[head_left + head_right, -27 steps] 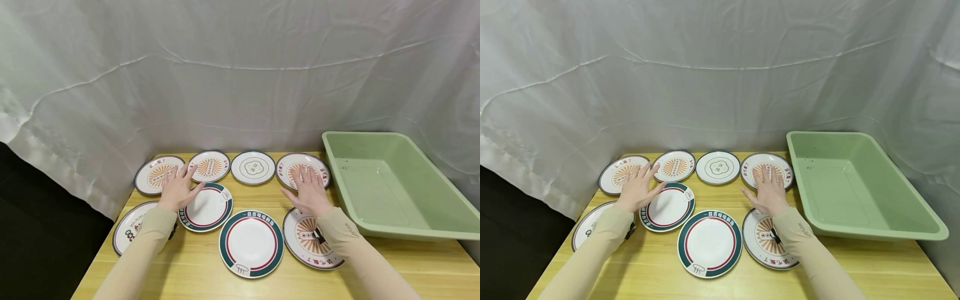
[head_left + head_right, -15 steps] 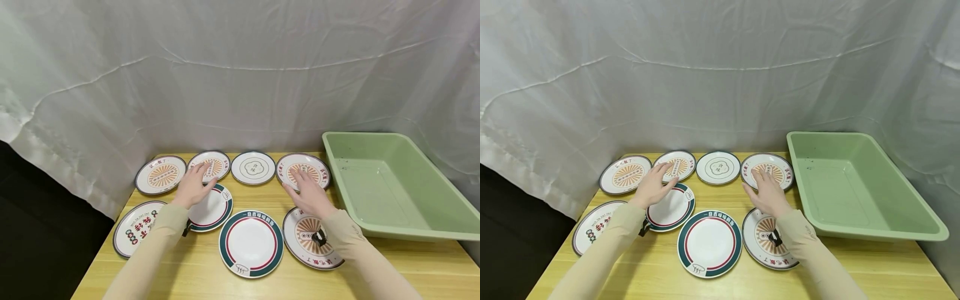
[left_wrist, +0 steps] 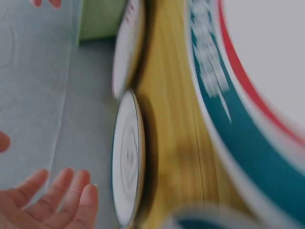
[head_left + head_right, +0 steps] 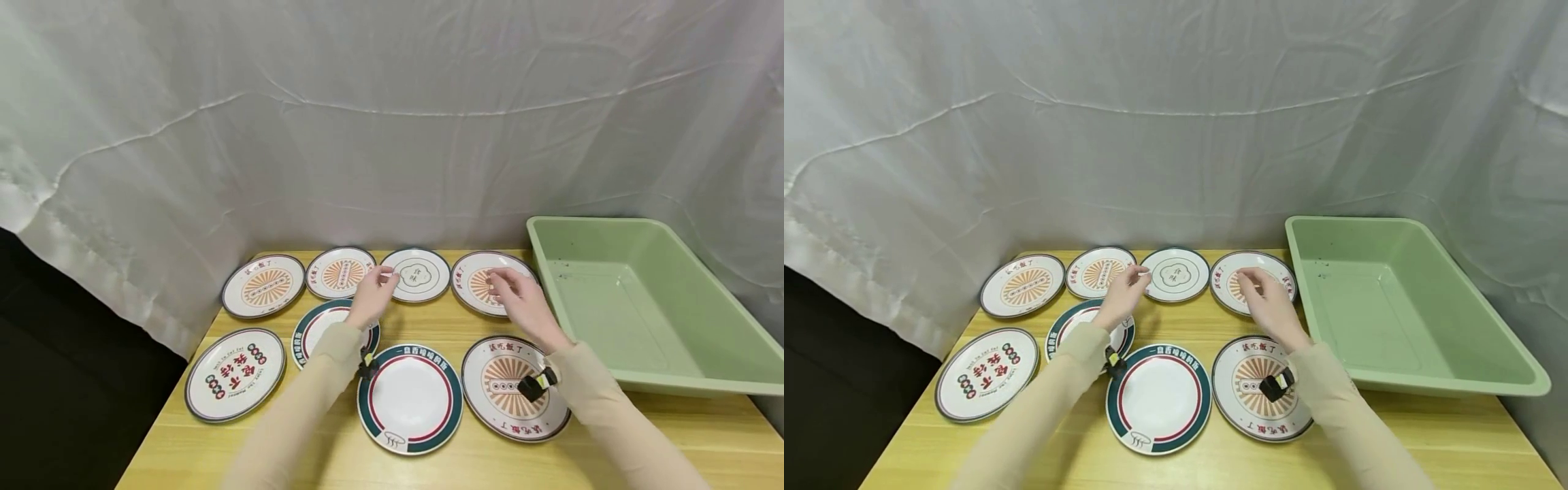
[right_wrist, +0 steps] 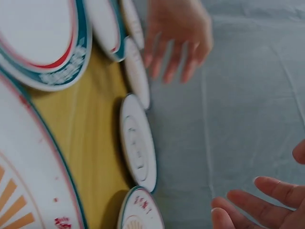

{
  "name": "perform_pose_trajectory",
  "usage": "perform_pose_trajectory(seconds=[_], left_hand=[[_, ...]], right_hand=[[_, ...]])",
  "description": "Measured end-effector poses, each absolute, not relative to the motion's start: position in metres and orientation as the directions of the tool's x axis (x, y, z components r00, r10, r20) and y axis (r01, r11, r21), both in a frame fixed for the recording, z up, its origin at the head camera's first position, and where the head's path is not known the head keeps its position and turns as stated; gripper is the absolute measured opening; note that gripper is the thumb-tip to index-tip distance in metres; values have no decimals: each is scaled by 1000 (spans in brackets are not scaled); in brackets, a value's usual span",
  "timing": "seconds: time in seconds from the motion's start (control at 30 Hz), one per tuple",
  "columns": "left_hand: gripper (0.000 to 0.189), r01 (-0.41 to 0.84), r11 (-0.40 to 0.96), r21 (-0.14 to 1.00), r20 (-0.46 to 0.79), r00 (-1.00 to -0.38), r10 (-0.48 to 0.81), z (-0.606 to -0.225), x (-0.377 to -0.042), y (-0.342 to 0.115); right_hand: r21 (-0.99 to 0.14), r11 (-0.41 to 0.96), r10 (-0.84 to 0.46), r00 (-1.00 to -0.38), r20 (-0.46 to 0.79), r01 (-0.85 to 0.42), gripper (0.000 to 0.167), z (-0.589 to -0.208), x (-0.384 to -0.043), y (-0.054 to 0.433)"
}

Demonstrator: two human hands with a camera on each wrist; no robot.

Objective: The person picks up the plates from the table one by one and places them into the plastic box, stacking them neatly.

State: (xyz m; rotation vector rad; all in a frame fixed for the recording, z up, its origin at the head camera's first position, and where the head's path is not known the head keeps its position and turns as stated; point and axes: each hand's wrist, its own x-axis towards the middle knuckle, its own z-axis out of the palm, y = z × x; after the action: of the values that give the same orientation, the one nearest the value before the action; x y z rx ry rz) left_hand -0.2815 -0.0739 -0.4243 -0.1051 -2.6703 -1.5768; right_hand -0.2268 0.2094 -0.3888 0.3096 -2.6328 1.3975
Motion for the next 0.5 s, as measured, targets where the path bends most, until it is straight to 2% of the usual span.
perform_pose_trajectory(seconds=[0.23, 0.37, 0.5], left_hand=[[50, -187, 189, 964, -210, -971, 109, -432, -291, -31], [56, -342, 72, 937, -349, -926, 141, -437, -296, -10], [57, -465, -1, 886, -459, -876, 148, -440, -299, 8]], right_hand=[[-931, 325, -109, -984, 138, -167, 49, -373, -224, 226], [-949, 269, -115, -984, 138, -164, 49, -367, -224, 234], [-946, 274, -110, -982, 150, -175, 48, -365, -225, 238]])
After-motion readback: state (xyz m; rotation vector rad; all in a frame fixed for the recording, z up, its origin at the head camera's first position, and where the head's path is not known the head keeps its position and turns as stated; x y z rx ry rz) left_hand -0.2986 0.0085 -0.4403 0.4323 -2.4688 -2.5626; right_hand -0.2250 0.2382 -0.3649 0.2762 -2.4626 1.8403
